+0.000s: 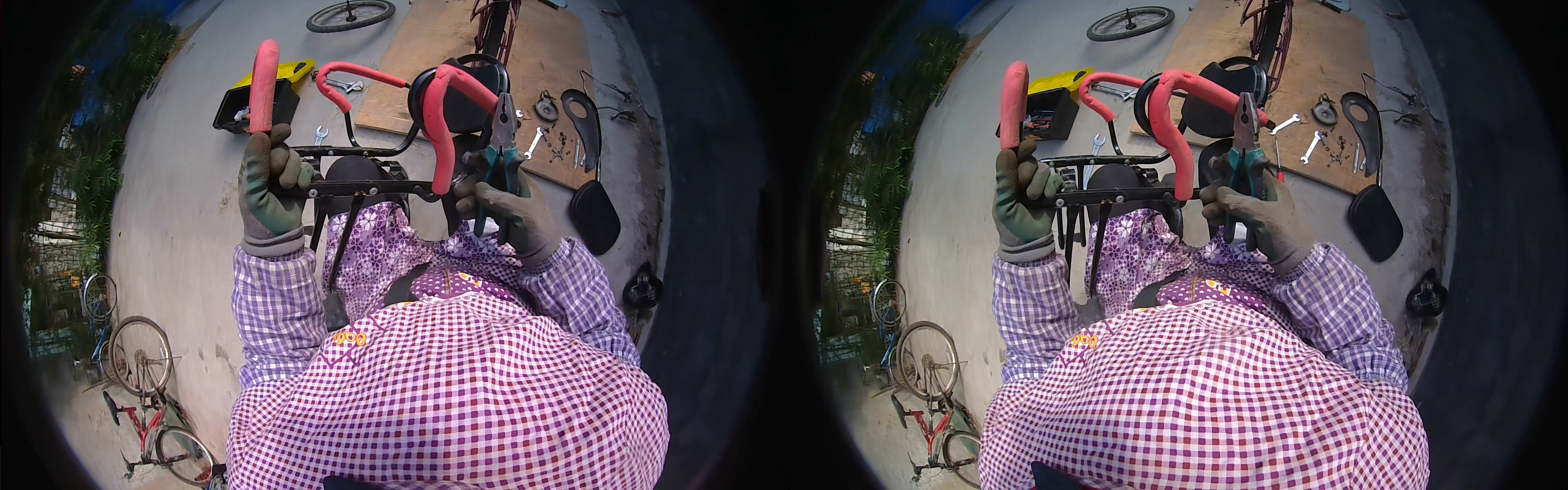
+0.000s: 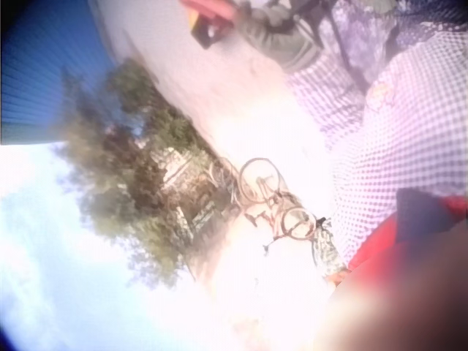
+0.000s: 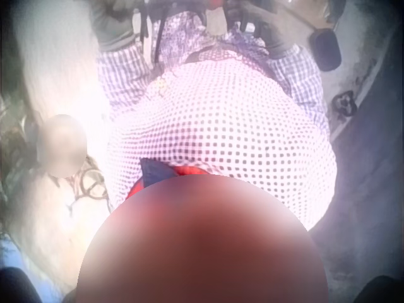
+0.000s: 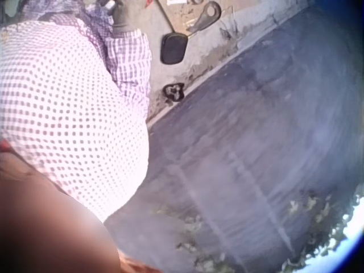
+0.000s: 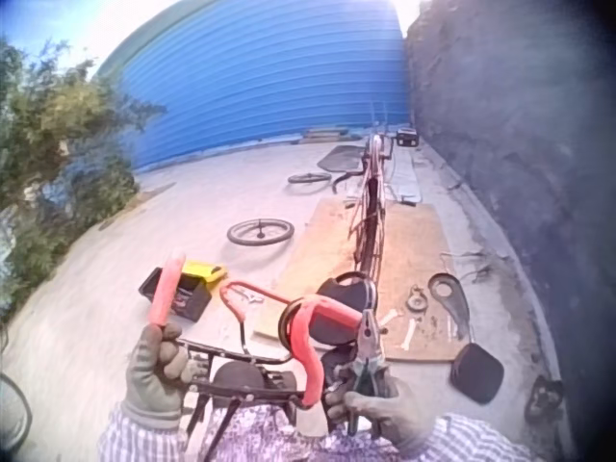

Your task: The person sits on the ground and repairs a bicycle child seat. They use pliers to remove a small metal clip from the seat frame, then use a screwdriver to tighten screws on the seat's mounting bracket.

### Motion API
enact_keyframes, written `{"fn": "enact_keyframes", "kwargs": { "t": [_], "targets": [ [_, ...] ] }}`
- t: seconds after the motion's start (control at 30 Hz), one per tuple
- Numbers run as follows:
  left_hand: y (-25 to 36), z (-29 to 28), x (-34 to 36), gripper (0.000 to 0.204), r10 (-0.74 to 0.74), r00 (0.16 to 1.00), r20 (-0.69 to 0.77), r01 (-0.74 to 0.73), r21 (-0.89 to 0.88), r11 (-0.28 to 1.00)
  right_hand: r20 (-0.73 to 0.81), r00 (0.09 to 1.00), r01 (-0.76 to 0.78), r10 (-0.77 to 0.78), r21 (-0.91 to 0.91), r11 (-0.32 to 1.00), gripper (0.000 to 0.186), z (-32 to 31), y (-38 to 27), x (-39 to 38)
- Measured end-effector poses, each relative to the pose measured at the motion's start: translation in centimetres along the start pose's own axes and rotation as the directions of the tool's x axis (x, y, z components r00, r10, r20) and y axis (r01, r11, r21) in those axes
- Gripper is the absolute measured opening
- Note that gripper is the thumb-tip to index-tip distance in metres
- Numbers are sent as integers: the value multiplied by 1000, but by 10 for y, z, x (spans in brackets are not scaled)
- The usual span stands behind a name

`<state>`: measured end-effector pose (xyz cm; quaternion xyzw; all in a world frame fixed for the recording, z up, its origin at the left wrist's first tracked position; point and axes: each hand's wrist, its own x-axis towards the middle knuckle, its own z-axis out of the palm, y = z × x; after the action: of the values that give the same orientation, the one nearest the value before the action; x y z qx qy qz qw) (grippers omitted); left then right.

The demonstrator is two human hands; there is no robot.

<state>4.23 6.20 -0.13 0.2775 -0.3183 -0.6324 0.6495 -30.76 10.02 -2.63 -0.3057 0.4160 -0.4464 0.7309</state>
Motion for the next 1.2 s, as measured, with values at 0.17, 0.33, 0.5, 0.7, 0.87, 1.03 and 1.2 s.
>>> {"fn": "enact_keyframes", "kwargs": {
  "t": [0.17,0.33,0.5,0.7,0.87,1.03,1.2],
  "targets": [
    [-1,-15,0,48,-59,992,116,39,163,986,52,998,-21,19,20,1000,57,5,9,3],
    [-12,-37,4,55,-13,995,100,-17,294,956,115,988,-100,102,-18,995,57,16,21,-2],
    [-16,-43,5,59,6,995,-95,28,353,935,142,965,-211,220,-77,975,62,26,32,-2],
    [-18,-36,1,57,30,970,-240,40,280,959,99,969,-214,226,-119,969,64,22,40,3],
    [-16,-44,1,48,11,985,-169,36,275,961,14,956,-289,293,-121,950,59,20,47,8],
    [-19,-50,-3,41,-4,983,-184,40,192,981,-20,952,-305,305,-93,948,49,7,26,3],
    [-21,-57,-12,26,38,991,-128,-9,217,976,-175,969,-196,175,-111,974,50,-16,-2,4]
  ]
}}
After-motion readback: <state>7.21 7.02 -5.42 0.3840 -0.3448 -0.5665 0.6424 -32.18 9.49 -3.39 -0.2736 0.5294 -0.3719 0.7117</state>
